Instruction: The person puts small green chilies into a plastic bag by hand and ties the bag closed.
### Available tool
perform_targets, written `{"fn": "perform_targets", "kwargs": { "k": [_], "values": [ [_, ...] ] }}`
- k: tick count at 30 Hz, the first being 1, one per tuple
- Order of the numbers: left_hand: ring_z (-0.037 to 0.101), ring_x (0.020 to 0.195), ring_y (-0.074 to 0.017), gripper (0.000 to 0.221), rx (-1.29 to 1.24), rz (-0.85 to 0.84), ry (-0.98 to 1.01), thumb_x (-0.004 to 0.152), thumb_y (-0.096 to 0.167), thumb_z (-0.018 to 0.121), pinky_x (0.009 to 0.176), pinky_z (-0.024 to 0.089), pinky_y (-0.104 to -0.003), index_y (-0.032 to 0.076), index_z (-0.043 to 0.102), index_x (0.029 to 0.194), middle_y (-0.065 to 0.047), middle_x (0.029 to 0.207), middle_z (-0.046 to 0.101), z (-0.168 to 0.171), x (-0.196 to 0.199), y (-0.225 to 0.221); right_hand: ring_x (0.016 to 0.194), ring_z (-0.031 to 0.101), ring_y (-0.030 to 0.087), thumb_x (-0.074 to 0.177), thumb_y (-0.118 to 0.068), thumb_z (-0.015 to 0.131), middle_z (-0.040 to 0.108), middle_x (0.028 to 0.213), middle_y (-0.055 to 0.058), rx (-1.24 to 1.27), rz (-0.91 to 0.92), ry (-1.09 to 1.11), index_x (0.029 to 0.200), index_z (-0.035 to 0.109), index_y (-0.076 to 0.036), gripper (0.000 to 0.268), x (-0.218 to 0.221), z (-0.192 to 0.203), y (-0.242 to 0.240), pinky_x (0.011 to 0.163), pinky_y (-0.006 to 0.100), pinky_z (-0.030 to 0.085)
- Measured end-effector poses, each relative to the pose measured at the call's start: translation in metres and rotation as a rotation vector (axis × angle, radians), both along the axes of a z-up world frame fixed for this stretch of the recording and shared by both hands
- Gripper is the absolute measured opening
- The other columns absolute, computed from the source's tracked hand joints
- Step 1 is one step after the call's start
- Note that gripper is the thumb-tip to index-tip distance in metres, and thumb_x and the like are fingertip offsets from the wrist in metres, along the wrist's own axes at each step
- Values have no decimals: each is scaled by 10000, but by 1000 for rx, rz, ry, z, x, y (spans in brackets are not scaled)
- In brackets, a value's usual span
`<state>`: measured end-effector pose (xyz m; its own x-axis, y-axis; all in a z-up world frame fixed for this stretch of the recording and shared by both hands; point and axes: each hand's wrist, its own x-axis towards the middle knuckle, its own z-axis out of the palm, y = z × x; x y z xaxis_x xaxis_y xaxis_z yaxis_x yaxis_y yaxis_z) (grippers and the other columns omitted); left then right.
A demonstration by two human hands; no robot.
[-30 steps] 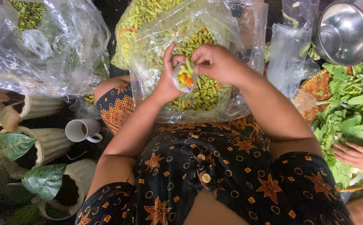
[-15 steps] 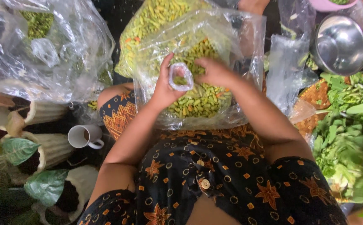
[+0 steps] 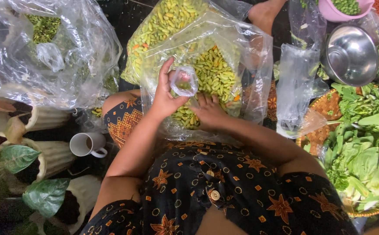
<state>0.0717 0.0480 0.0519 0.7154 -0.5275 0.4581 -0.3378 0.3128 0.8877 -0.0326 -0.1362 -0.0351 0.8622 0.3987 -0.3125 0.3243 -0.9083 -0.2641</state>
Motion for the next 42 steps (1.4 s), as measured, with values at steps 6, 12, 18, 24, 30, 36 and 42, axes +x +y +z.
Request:
{"fn": "perform_targets", "kwargs": {
  "k": [6,12,18,24,30,36,42],
  "values": [
    [610,1127,-345,1042,15,11,27,809,-46,841,1024,474,-551,113,178,1596,-228,1199,644,-4,-7,2,1003,563,450,957,-380,582,539,1129,243,29,-13,-454,1127,664,-15,411,6,-27,-8,757,561,445],
    [616,1118,-363,1038,40,19,-5,804,-36,847,1009,490,-546,68,169,1582,-229,1186,640,6,-6,7,1036,729,288,860,-52,711,534,1460,164,344,-453,339,1423,583,-256,612,45,58,-49,728,402,588],
    [609,1166,-482,1063,149,-56,12,758,-93,834,1014,489,-593,64,190,1588,-288,1237,627,5,-11,-12,727,647,257,849,31,728,618,1013,241,961,-648,459,1299,550,-8,486,57,199,-68,578,346,592],
    [578,1222,-499,1059,118,-103,14,788,-77,823,1033,473,-610,64,145,1589,-305,1306,588,-11,-7,-29,666,580,210,789,-2,795,568,854,120,782,-305,213,1185,641,52,429,60,248,-45,522,339,463],
    [698,986,-272,1108,141,-131,5,850,-116,814,859,601,-381,178,63,1610,-273,1321,595,-4,-12,-22,1279,640,253,884,-156,737,647,1323,18,603,-400,269,1223,614,-181,361,62,247,-33,851,370,539],
    [604,1243,-345,1148,92,-53,33,786,-142,817,1091,555,-420,176,76,1602,-251,1350,574,-13,-8,-11,1099,670,231,988,5,589,686,1178,114,690,-423,2,1198,612,-62,222,61,194,-64,954,385,552],
    [530,1264,-393,1146,5,-51,150,770,-166,809,1072,489,-503,133,85,1605,-247,1345,574,-18,-2,2,1510,144,527,704,-496,916,262,1617,295,-105,-203,388,1523,446,-59,1041,31,144,-24,1190,654,236]
  ]
}}
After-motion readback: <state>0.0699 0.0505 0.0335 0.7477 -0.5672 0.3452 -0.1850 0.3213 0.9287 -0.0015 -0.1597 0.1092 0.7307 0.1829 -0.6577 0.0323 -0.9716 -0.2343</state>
